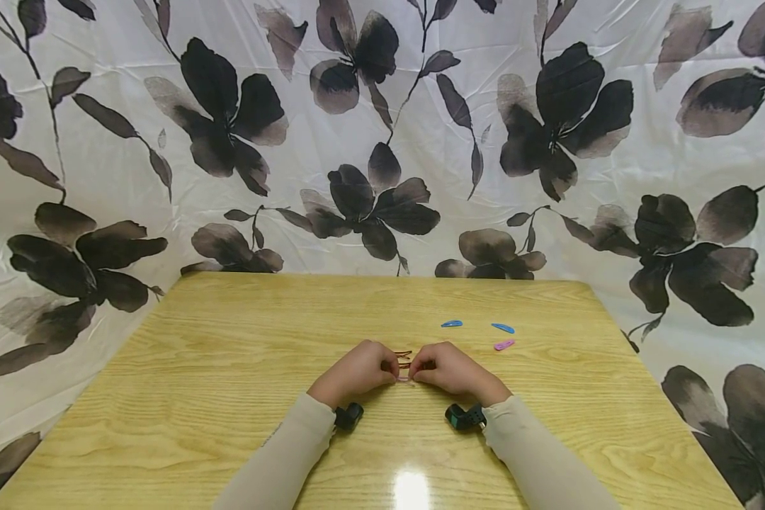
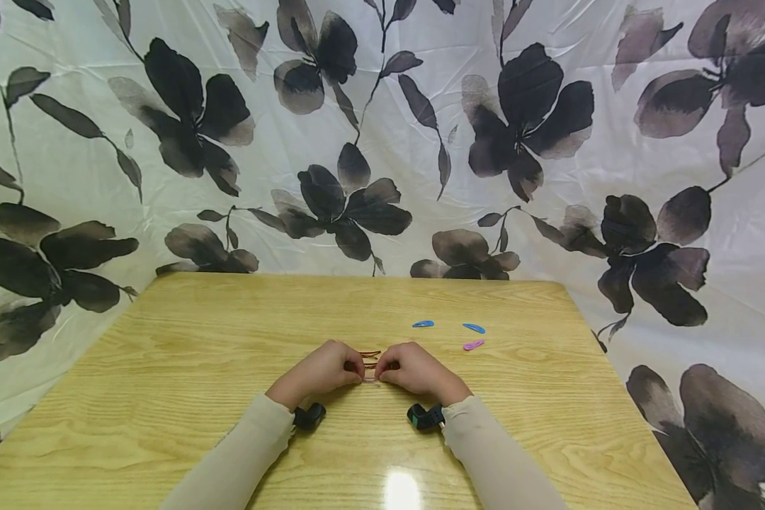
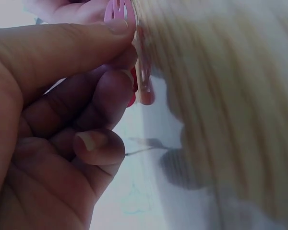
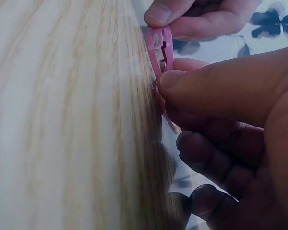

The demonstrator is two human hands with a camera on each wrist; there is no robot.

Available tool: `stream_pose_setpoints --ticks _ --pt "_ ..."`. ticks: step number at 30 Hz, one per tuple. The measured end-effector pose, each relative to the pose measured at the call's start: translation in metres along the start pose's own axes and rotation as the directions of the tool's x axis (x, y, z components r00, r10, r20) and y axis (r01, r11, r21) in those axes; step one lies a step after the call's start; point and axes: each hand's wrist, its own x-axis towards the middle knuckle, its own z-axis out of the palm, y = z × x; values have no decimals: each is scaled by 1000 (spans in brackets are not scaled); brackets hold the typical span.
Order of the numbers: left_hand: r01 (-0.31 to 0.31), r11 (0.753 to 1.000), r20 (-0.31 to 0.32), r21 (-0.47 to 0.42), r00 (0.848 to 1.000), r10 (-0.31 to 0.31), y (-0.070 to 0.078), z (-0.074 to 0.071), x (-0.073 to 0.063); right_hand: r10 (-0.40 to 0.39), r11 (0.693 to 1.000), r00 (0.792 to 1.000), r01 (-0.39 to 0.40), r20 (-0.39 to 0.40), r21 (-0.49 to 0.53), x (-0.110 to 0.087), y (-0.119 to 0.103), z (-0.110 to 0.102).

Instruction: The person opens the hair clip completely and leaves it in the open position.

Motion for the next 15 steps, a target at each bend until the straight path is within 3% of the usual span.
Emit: stream_pose_setpoints --ticks 15 --pt "-1 1000 0 12 1000 1 1 1 1 13 999 1000 -13 2 -32 0 -1 1"
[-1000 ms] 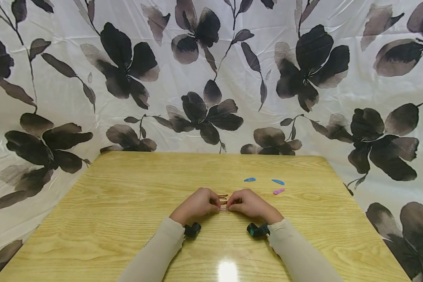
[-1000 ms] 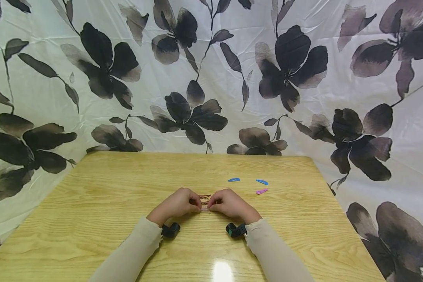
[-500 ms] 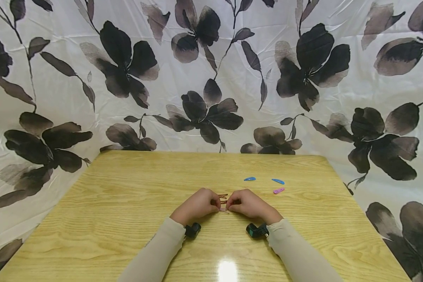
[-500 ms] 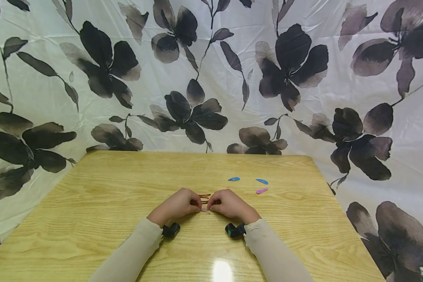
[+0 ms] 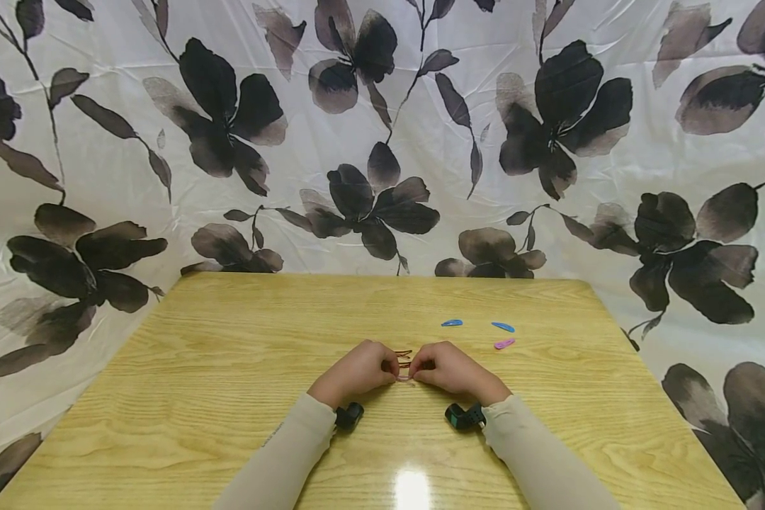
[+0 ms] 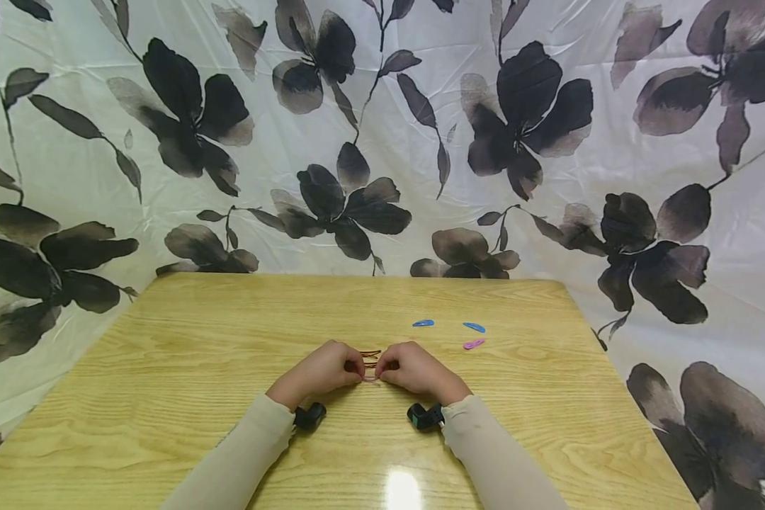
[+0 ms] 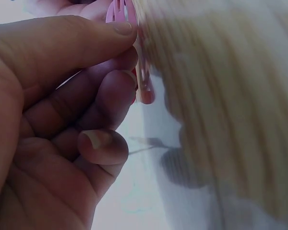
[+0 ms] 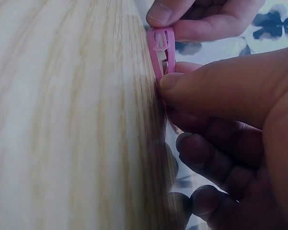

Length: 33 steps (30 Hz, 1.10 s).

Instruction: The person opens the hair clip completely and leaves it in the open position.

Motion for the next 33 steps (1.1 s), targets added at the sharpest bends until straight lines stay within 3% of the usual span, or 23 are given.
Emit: stream_pose_setpoints --ticks 22,33 --pt "6 1000 -15 -15 1000 -6 1 -4 -1 7 999 1000 -6 -15 35 -4 2 -5" --pt "10 999 -13 -40 1000 -11 5 -8 0 13 999 998 -10 -66 44 -11 1 -16"
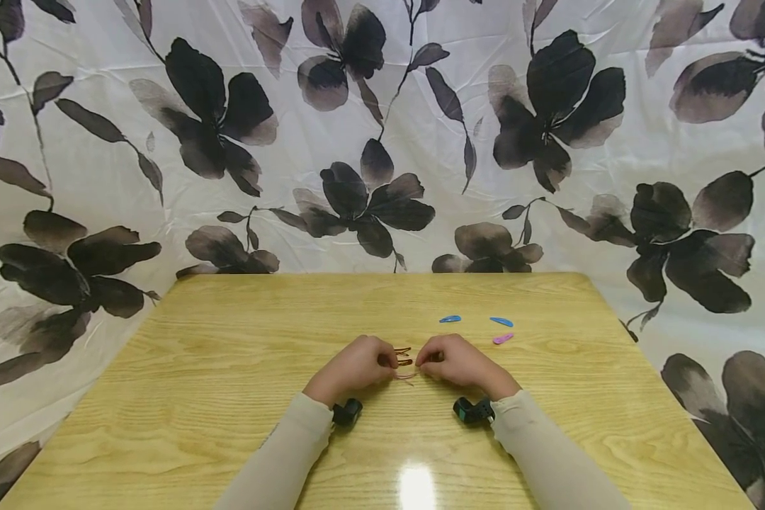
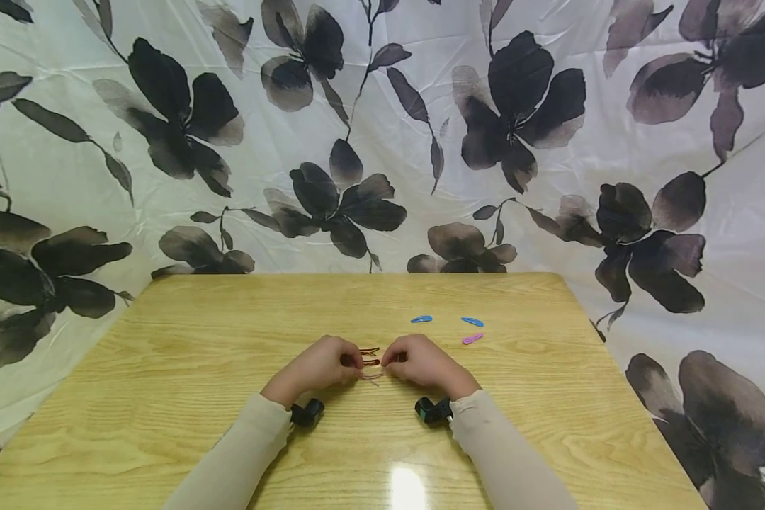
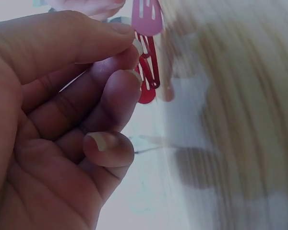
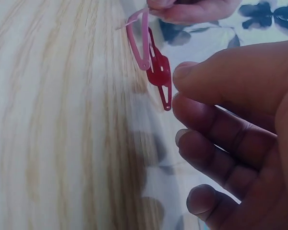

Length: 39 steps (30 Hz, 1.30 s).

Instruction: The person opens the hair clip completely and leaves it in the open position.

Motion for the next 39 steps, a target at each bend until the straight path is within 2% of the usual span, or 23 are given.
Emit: stream_pose_setpoints --ticks 8,21,29,39 --pt "22 1000 -20 -21 1000 -23 6 1 10 18 999 1000 -19 -21 -31 0 2 -7" --pt "41 999 -46 23 998 -40 22 -4 36 38 995 997 -44 -74 -85 2 11 -26" --pt "46 997 -46 58 998 -43 28 -5 53 59 991 993 -71 -103 -111 4 19 -37" --pt "87 993 -54 74 995 -83 37 -5 70 122 985 983 -136 -134 -103 5 23 -45"
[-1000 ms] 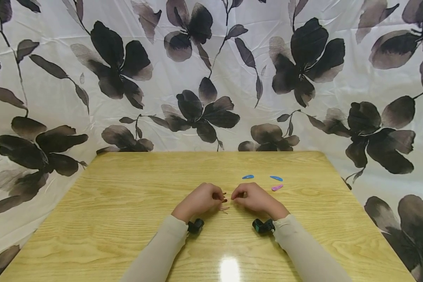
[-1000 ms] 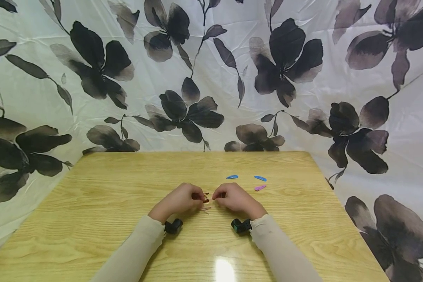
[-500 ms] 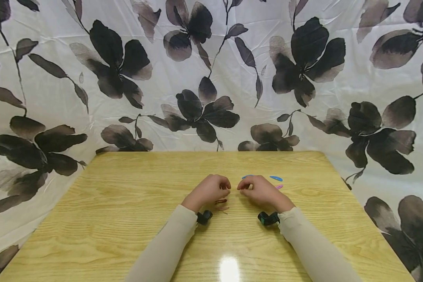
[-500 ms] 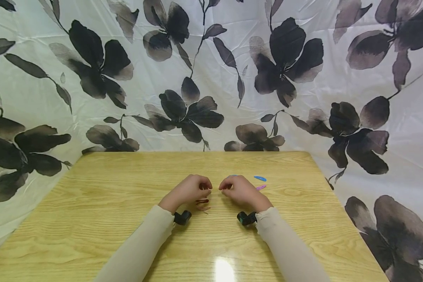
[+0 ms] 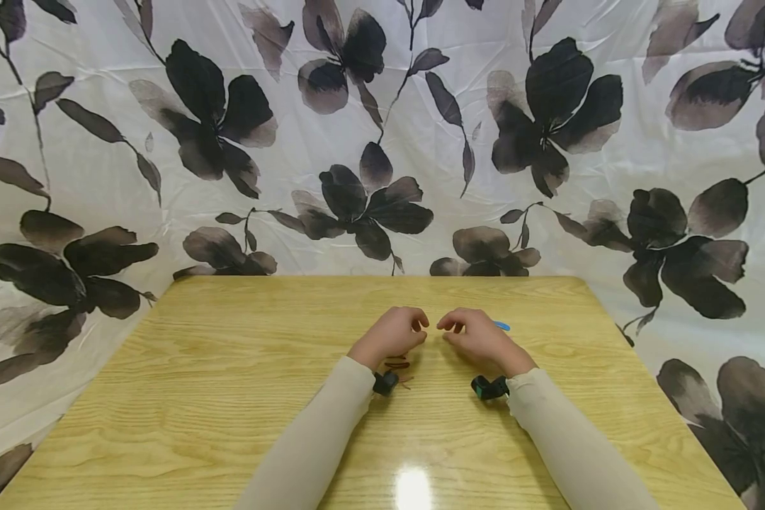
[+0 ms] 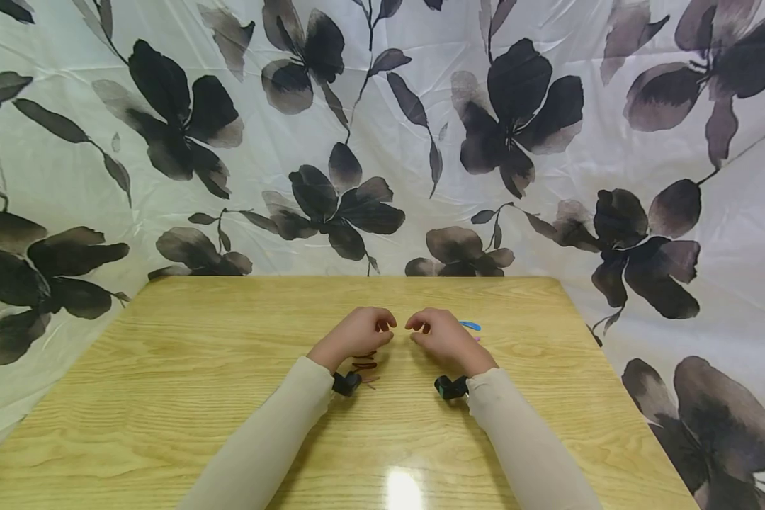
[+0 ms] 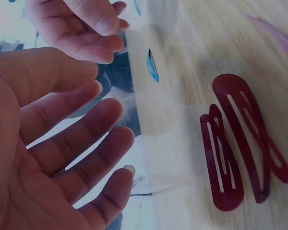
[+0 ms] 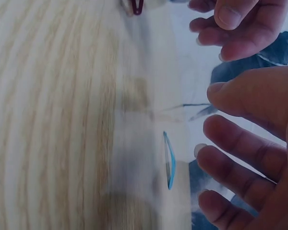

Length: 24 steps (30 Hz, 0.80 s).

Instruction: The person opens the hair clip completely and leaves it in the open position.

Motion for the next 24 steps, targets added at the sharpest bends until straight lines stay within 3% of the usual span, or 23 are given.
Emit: stream_pose_setpoints --ticks 13,24 --pt "57 998 -10 25 998 -57 0 10 25 64 997 997 -67 -49 -44 11 13 -4" --pt "101 994 -15 46 995 -101 1 14 37 93 993 993 -97 -67 -61 20 27 -4"
